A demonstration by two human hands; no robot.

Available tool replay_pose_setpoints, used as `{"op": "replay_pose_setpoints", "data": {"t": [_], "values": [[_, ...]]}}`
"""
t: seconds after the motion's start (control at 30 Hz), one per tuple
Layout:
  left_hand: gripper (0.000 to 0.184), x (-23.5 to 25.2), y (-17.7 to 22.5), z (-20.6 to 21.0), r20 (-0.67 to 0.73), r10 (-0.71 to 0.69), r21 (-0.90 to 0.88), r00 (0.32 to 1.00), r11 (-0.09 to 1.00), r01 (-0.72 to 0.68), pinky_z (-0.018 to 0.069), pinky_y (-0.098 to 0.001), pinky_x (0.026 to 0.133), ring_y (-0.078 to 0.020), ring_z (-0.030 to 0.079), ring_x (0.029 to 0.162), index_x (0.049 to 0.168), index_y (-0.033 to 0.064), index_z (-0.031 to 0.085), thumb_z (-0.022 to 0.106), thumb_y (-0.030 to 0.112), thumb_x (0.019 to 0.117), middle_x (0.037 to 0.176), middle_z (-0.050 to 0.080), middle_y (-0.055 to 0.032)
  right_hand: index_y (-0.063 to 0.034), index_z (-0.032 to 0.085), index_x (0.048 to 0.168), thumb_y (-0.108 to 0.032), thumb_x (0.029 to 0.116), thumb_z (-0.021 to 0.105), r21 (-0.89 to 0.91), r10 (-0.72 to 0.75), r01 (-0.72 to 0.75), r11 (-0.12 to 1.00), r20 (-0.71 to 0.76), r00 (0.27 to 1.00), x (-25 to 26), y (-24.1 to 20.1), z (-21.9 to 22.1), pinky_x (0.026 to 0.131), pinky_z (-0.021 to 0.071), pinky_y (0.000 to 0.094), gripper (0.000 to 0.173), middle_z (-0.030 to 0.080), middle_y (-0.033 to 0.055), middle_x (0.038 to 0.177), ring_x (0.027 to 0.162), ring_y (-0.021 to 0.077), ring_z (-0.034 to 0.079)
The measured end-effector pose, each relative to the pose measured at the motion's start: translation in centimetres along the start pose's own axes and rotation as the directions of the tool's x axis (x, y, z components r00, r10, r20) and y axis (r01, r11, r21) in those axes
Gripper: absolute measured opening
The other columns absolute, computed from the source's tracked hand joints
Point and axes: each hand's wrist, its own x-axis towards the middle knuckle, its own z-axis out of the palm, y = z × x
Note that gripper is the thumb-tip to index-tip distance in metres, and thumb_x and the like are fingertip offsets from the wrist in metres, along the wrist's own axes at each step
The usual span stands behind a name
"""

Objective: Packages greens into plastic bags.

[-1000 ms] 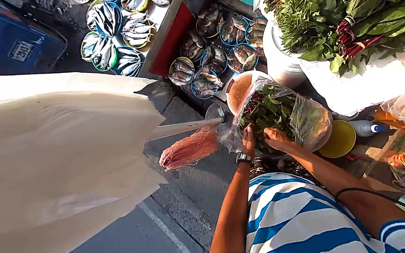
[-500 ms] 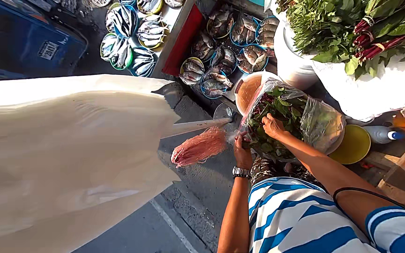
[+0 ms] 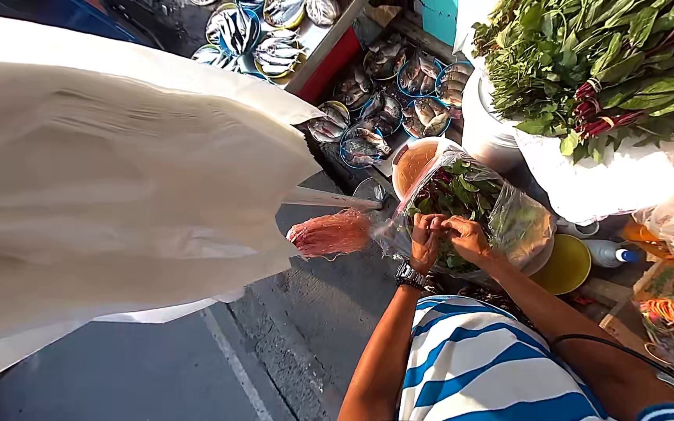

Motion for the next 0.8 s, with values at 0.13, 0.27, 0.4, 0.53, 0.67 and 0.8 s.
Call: {"op": "replay_pose_setpoints", "data": {"t": [0.13, 0.27, 0.4, 0.53, 0.67, 0.8], "values": [[0.030, -0.9, 0.4, -0.6, 0.009, -0.059, -0.121, 0.998, 0.991, 0.059, 0.0512, -0.0290, 0.091, -0.0098, 0.060, 0.097, 0.107, -0.0012, 0.061, 0.038, 0.018, 0.1070, 0.103, 0.061, -0.0061, 0.0032, 0.076, 0.103, -0.009, 0.0952, 0.066, 0.120, 0.006, -0.011, 0.993, 0.045, 0.999, -0.6, -0.1, -0.2, 0.090, 0.0576, 0.0340, 0.018, 0.074, 0.0168, 0.104, 0.096, 0.0210, 0.071], [0.036, -2.1, 0.7, -3.5, -0.080, -0.179, -0.331, 0.981, 0.933, 0.143, 0.0500, -0.0374, 0.100, -0.0151, 0.064, 0.107, 0.111, 0.0043, 0.060, 0.031, 0.025, 0.1080, 0.105, 0.069, -0.0051, 0.0049, 0.071, 0.111, -0.006, 0.0987, 0.063, 0.185, 0.284, -0.301, 0.935, 0.116, 0.952, 1.1, 1.0, -1.2, 0.086, 0.0616, 0.0372, 0.019, 0.071, 0.0194, 0.110, 0.091, 0.0228, 0.073], [0.052, -3.4, 1.2, -6.0, -0.137, -0.312, -0.617, 0.940, 0.769, 0.166, 0.0614, -0.0392, 0.074, -0.0184, 0.069, 0.068, 0.080, 0.0138, 0.055, 0.016, 0.031, 0.1109, 0.068, 0.065, -0.0005, 0.0023, 0.071, 0.118, -0.010, 0.1010, 0.059, -0.182, 0.392, -0.362, 0.914, 0.175, 0.903, 4.0, 3.6, 1.1, 0.101, 0.0505, 0.0509, 0.024, 0.067, 0.0237, 0.122, 0.113, 0.0359, 0.065], [0.048, -4.1, 0.6, -7.0, -0.249, -0.444, -0.694, 0.861, 0.702, 0.162, 0.0557, -0.0320, 0.054, -0.0140, 0.056, 0.046, 0.069, 0.0121, 0.053, 0.033, 0.026, 0.1106, 0.051, 0.053, 0.0009, 0.0019, 0.064, 0.128, -0.016, 0.1019, 0.059, -0.482, 0.523, -0.351, 0.803, 0.288, 0.802, 5.9, 4.5, 4.8, 0.102, 0.0484, 0.0597, 0.033, 0.056, 0.0258, 0.137, 0.125, 0.0425, 0.058], [0.023, -4.3, 0.5, -7.5, -0.333, -0.500, -0.670, 0.799, 0.722, 0.172, 0.0477, -0.0261, 0.042, -0.0091, 0.046, 0.037, 0.085, 0.0062, 0.059, 0.048, 0.010, 0.1056, 0.046, 0.044, 0.0026, 0.0027, 0.066, 0.124, -0.013, 0.1015, 0.057, -0.508, 0.550, -0.361, 0.782, 0.291, 0.783, 5.6, 5.4, 5.6, 0.103, 0.0481, 0.0568, 0.029, 0.058, 0.0248, 0.135, 0.125, 0.0401, 0.058], [0.021, -3.3, 1.1, -7.9, -0.339, -0.545, -0.624, 0.767, 0.740, 0.251, 0.0451, -0.0240, 0.038, -0.0076, 0.044, 0.035, 0.098, -0.0005, 0.065, 0.048, 0.009, 0.1071, 0.045, 0.044, 0.0025, 0.0034, 0.071, 0.112, -0.015, 0.0991, 0.064, -0.280, 0.297, -0.218, 0.935, 0.281, 0.912, 3.8, 4.5, 2.8, 0.100, 0.0497, 0.0531, 0.023, 0.069, 0.0226, 0.115, 0.111, 0.0368, 0.066]]}}
